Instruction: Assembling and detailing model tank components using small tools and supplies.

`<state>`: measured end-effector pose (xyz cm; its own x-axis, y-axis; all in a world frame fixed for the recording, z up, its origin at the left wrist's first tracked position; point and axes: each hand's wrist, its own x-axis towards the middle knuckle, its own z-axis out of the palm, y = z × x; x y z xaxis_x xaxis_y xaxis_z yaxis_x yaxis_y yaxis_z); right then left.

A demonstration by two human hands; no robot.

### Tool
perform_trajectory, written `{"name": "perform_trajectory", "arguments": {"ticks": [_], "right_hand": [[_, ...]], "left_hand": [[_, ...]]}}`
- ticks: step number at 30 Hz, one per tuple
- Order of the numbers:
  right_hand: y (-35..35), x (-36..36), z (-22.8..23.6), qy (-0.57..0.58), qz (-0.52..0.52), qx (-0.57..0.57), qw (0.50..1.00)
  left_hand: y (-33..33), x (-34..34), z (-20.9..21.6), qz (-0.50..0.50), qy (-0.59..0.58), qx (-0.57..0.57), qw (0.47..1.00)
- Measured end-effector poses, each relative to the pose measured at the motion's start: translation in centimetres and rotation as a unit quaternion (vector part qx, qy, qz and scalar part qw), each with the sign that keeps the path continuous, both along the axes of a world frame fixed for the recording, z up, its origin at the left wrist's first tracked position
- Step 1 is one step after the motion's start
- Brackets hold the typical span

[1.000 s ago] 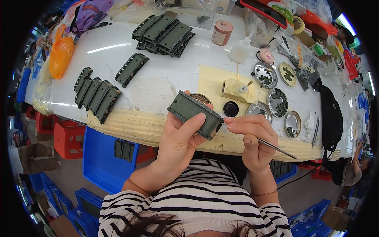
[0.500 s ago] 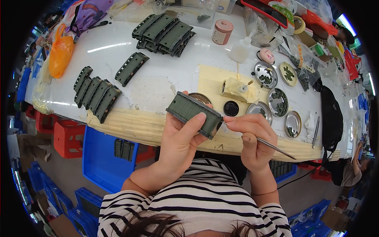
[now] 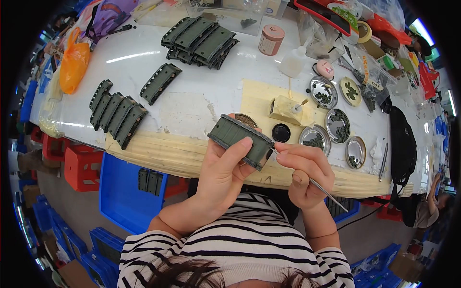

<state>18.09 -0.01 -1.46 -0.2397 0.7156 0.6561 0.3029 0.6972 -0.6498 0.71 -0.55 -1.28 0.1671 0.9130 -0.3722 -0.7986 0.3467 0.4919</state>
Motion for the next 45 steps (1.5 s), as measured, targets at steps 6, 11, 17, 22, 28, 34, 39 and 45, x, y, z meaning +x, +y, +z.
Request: {"name": "perform_trajectory", "arguments": {"ticks": [6,11,17,22,28,34,39,45], "right_hand": [[-0.4,0.1,0.0,-0.016,0.013,0.039,0.999],[-0.7,0.0,0.6,-0.003,0.025,0.056,0.998],[-1.4,0.2,0.9,0.024,0.045,0.051,0.997],[-1.5,0.1,0.6,0.013,0.038,0.053,0.998],[-1.5,0.1,0.8,0.006,0.034,0.048,0.998],[-1.3,0.1,0.8,-0.002,0.025,0.055,0.998],[-0.7,0.3,0.5,0.022,0.036,0.054,0.998],[-0.3,0.7,0.7,0.02,0.075,0.06,0.995]], "left_hand": [[-0.2,-0.1,0.2,-0.017,-0.02,-0.007,1.0],[0.3,-0.6,0.4,-0.055,-0.01,0.023,0.998],[0.6,-1.0,0.9,-0.091,-0.032,0.032,0.995],[0.6,-0.9,0.8,-0.088,-0.015,0.026,0.996],[0.6,-0.7,0.8,-0.088,-0.009,0.027,0.996],[0.6,-0.6,0.5,-0.086,-0.002,0.022,0.996],[0.7,-0.6,0.3,-0.095,-0.021,0.011,0.995],[1.0,-1.1,-0.1,-0.137,-0.103,-0.015,0.985]]}}
